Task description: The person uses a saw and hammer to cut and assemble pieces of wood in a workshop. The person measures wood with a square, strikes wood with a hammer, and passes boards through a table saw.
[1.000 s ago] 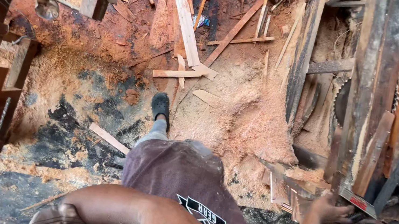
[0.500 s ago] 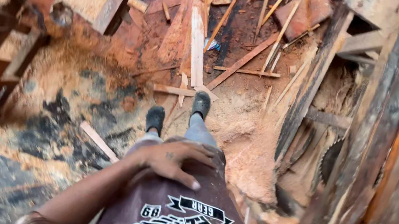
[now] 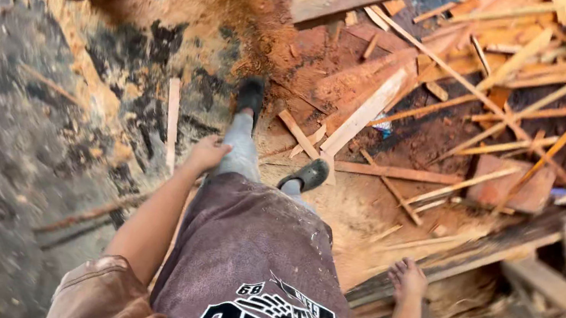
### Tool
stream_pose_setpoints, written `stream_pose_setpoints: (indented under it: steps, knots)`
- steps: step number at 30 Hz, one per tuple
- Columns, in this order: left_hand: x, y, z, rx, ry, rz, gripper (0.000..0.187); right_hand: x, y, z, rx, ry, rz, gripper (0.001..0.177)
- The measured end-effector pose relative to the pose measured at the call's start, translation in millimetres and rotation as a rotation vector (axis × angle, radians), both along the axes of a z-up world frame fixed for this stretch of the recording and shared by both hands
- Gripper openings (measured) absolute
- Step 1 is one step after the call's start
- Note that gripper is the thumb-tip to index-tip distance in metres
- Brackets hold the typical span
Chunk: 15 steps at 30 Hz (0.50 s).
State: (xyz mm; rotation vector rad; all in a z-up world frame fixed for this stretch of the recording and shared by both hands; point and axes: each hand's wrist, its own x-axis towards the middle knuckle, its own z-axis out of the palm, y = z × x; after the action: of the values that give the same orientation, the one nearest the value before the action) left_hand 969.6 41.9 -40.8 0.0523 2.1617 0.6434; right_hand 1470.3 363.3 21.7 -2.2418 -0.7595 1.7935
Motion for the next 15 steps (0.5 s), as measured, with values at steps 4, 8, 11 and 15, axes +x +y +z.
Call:
stream_pose_setpoints:
  steps: [4,8,11,15]
  knots:
    - [-18.5,-28.9,-39.4,0.057,0.077,0.191,0.051,-105.2,44.0,-26.1,0.012,0.080,0.221,0.039]
    - [-74.1,-6.7,-95.1,0.237,-0.117,0.514,0.040,-238.9,78.0,-67.9,0.049,0.160,0.530,0.027]
    - [-129.6,28.3,-150.7,0.269,-0.106,0.627,0.037,-341.0,83.1,-71.1,0.093,0.224,0.690,0.023]
    - [-251.3,121.2,-256.6,0.487,-0.163,0.775,0.043,-545.4,88.0,-60.9,0.136,0.107,0.899,0.025]
